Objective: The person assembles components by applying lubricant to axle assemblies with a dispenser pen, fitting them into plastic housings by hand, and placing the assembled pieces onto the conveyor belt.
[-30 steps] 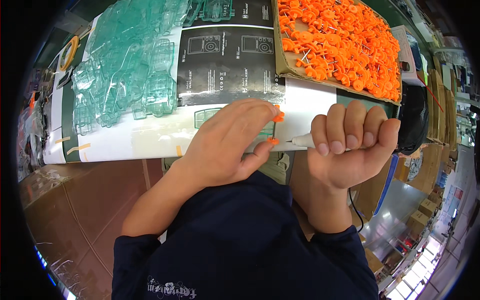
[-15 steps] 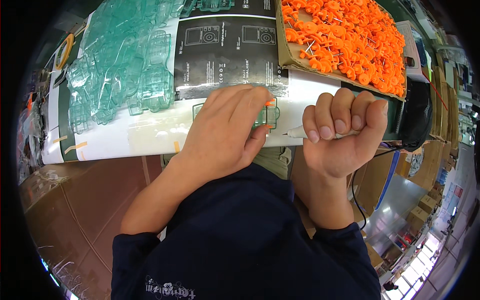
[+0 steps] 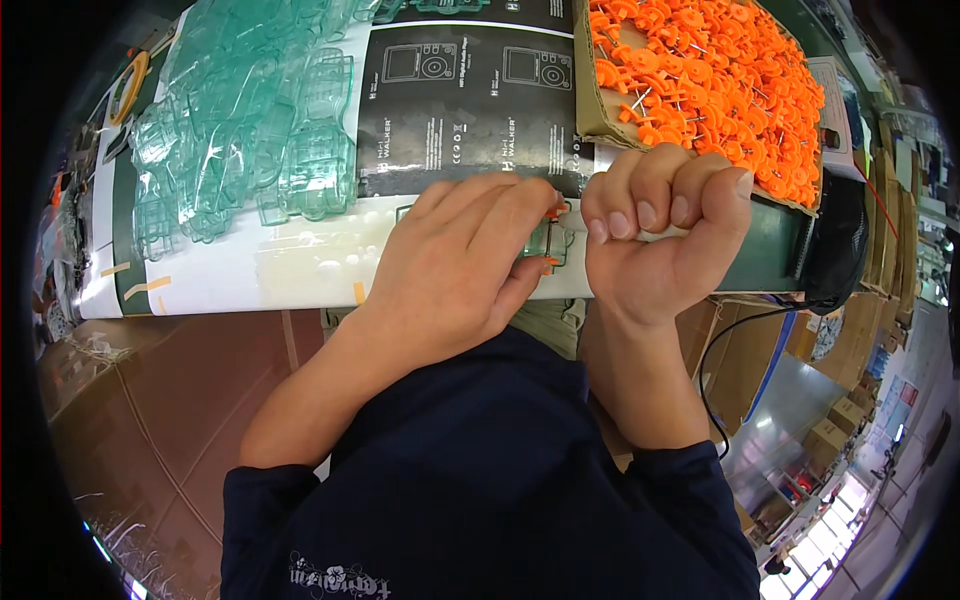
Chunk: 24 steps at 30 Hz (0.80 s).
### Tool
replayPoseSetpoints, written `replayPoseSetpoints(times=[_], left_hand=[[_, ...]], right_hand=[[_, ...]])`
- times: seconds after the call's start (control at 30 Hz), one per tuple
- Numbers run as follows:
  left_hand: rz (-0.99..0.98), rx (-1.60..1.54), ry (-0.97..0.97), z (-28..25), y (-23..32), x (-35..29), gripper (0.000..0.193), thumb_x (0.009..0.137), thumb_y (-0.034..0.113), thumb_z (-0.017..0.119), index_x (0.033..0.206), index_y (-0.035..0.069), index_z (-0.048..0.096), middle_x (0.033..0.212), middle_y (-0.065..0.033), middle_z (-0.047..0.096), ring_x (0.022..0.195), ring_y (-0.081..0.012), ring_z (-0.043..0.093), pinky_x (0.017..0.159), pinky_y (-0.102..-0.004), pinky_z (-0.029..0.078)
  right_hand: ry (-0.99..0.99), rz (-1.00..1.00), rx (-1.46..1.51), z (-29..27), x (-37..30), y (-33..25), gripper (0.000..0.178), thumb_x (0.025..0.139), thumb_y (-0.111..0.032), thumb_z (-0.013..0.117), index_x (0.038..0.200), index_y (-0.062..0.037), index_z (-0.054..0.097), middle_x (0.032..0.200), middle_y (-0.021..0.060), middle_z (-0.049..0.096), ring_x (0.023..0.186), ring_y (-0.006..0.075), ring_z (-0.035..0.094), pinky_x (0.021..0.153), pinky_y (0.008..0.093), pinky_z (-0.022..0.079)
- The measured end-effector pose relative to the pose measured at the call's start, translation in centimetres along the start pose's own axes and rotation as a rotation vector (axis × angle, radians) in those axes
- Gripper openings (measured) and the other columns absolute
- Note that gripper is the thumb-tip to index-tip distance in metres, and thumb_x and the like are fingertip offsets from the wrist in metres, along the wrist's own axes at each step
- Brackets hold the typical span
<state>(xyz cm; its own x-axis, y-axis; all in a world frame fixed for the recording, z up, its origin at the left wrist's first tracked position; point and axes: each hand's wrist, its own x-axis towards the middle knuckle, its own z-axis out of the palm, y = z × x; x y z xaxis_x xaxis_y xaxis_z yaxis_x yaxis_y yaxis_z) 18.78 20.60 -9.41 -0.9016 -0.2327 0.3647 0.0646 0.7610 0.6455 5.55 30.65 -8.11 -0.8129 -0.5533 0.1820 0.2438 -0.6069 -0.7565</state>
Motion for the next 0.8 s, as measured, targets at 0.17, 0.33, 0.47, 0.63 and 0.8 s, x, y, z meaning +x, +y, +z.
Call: replayPoseSetpoints(times=[0.17, 0.33, 0.47, 0.63, 0.8], left_hand=[[-0.019, -0.023, 0.041, 0.1, -0.2, 0.0, 0.049, 0.075, 0.006, 0.077, 0.122, 0.004, 0.060, 0.114, -0.0074, 0.068, 0.100, -0.0272, 0.064, 0.088, -0.0348, 0.047], [-0.064, -0.043, 0.016, -0.1, 0.2, 0.0, 0.048, 0.076, 0.008, 0.077, 0.121, 0.003, 0.060, 0.114, -0.0067, 0.068, 0.099, -0.0266, 0.064, 0.087, -0.0348, 0.047], [-0.027, 0.001, 0.011, -0.1, 0.0, -0.1, 0.047, 0.078, 0.009, 0.074, 0.122, 0.003, 0.058, 0.115, -0.0075, 0.067, 0.107, -0.0246, 0.063, 0.089, -0.0339, 0.045], [0.070, 0.087, 0.096, 1.1, -0.6, -0.6, 0.045, 0.081, 0.012, 0.075, 0.122, 0.003, 0.060, 0.122, -0.0054, 0.068, 0.109, -0.0241, 0.065, 0.090, -0.0346, 0.047], [0.088, 0.125, 0.118, 1.4, -0.7, -1.0, 0.044, 0.083, 0.014, 0.075, 0.123, 0.003, 0.062, 0.126, -0.0042, 0.068, 0.113, -0.0233, 0.066, 0.090, -0.0349, 0.049]], right_hand=[[0.034, 0.061, -0.158, 1.4, 0.2, -0.1, 0.045, 0.109, -0.037, 0.041, 0.070, -0.0153, 0.040, 0.058, 0.0006, 0.040, 0.047, 0.0122, 0.037, 0.041, 0.0271, 0.032], [-0.019, -0.051, -0.433, 2.2, -0.6, 0.6, 0.042, 0.107, -0.032, 0.041, 0.069, -0.0151, 0.039, 0.056, 0.0006, 0.038, 0.046, 0.0117, 0.035, 0.040, 0.0264, 0.030], [0.094, 0.061, -0.234, 2.2, 0.2, 0.3, 0.040, 0.106, -0.029, 0.041, 0.068, -0.0156, 0.038, 0.055, 0.0004, 0.038, 0.046, 0.0113, 0.034, 0.040, 0.0257, 0.029], [0.132, 0.024, -0.028, 1.4, -1.2, -1.5, 0.040, 0.106, -0.028, 0.038, 0.068, -0.0171, 0.035, 0.055, -0.0008, 0.037, 0.045, 0.0105, 0.033, 0.040, 0.0253, 0.030], [0.064, -0.014, -0.019, 1.0, -2.5, -1.1, 0.044, 0.109, -0.034, 0.037, 0.069, -0.0175, 0.034, 0.055, -0.0012, 0.036, 0.045, 0.0104, 0.033, 0.040, 0.0255, 0.031]])
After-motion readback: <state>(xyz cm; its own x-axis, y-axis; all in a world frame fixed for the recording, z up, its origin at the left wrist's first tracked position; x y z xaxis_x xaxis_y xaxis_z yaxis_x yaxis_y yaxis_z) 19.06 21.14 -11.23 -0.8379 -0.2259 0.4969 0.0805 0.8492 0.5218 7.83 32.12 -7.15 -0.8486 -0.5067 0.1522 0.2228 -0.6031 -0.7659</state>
